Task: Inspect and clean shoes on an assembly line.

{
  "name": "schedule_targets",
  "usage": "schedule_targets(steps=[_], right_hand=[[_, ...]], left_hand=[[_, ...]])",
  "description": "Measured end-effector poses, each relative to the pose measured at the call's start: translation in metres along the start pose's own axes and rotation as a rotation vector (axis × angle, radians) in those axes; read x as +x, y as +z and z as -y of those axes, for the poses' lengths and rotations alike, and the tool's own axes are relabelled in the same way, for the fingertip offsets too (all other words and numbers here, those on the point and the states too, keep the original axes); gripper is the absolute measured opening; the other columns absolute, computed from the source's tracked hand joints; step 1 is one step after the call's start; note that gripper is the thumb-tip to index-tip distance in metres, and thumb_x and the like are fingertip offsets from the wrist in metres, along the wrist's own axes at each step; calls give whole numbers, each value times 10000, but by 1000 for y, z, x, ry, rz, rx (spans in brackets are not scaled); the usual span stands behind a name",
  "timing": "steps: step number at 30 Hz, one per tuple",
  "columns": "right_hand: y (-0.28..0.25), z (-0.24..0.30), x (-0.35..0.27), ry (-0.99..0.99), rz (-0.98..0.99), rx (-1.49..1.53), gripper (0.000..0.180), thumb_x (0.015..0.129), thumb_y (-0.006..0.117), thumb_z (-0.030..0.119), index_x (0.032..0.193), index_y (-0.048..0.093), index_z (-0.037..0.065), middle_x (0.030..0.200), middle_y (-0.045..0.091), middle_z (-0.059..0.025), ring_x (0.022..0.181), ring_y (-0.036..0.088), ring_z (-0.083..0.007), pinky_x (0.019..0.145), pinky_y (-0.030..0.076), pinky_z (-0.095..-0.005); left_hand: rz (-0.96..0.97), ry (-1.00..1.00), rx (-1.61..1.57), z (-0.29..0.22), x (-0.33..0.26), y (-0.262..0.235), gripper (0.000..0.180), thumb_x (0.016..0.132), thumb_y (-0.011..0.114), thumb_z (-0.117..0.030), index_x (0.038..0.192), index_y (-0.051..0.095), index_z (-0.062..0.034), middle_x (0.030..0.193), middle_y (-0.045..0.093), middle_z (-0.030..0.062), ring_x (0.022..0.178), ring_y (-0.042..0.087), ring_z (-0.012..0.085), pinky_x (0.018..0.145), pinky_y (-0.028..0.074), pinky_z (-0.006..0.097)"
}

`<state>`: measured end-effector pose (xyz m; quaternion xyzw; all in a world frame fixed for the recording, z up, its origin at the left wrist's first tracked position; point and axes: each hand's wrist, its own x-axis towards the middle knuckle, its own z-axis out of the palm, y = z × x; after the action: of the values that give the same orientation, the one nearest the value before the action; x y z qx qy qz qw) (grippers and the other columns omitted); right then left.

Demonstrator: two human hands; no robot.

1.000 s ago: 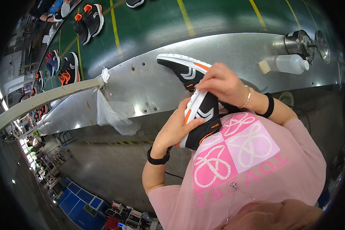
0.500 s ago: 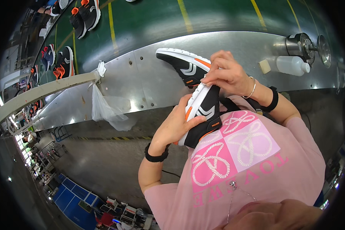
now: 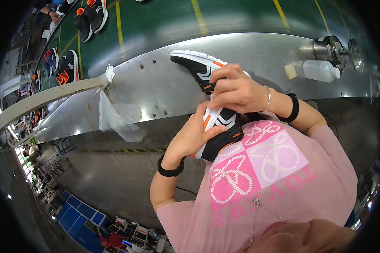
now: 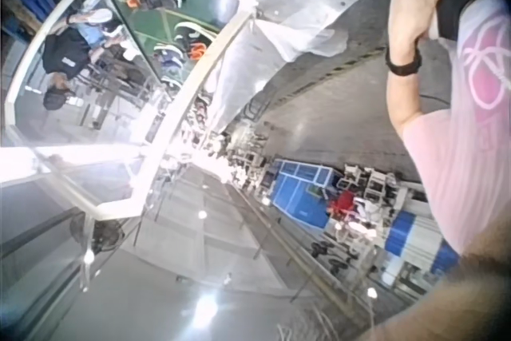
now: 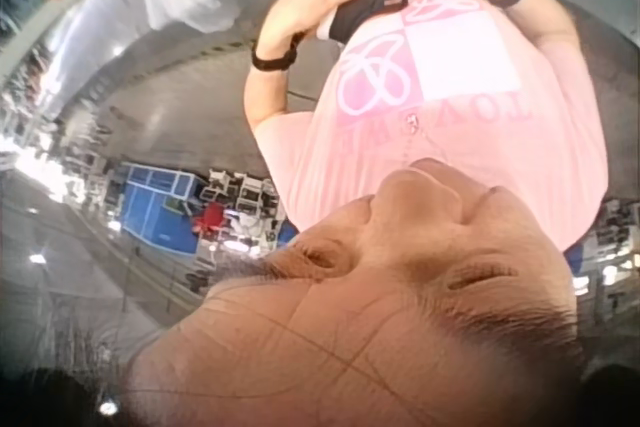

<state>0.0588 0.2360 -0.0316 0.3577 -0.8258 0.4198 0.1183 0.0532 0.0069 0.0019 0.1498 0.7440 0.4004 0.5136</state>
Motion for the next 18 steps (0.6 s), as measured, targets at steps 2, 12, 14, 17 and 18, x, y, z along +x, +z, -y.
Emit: schedule_targets(steps=[2, 12, 14, 17, 18], right_hand=[[-3, -3, 0, 11, -8, -14, 158, 760, 768, 136, 906, 747, 191, 875, 625, 43, 1122, 541, -225, 974, 340, -396], [2, 1, 2, 3, 37, -5, 116, 780, 760, 144, 882, 744, 196, 851, 622, 45, 1159, 534, -243, 997, 330, -430], [-5, -5, -1, 7, 40, -2, 131, 775, 762, 140, 889, 752, 203, 848, 618, 49, 1162, 532, -242, 991, 329, -441], [-21, -17, -15, 151, -14, -68, 189, 747, 779, 117, 914, 766, 205, 871, 657, 64, 1130, 542, -237, 973, 315, -414], [-20, -18, -15, 148, -10, -65, 189, 747, 779, 117, 914, 766, 205, 871, 657, 64, 1130, 542, -237, 973, 315, -414]], left_hand=[[-24, 42, -8, 7, -1, 2, 782, 895, 734, -396, 1467, 329, -46, 1225, 625, 267, 1155, 632, 362, 961, 484, 408], [-19, 29, -15, 3, -2, 2, 773, 889, 737, -394, 1450, 350, -29, 1194, 637, 270, 1121, 645, 382, 945, 493, 406], [-30, 38, 1, 3, -2, 2, 775, 888, 737, -400, 1446, 349, -28, 1191, 639, 269, 1111, 650, 382, 939, 497, 406], [-39, 43, 6, 5, -2, 2, 778, 885, 738, -410, 1441, 349, -30, 1187, 641, 268, 1103, 655, 380, 932, 500, 409], [-35, 40, -1, 6, -2, 2, 781, 882, 739, -414, 1441, 350, -32, 1186, 640, 269, 1104, 655, 377, 932, 499, 411]])
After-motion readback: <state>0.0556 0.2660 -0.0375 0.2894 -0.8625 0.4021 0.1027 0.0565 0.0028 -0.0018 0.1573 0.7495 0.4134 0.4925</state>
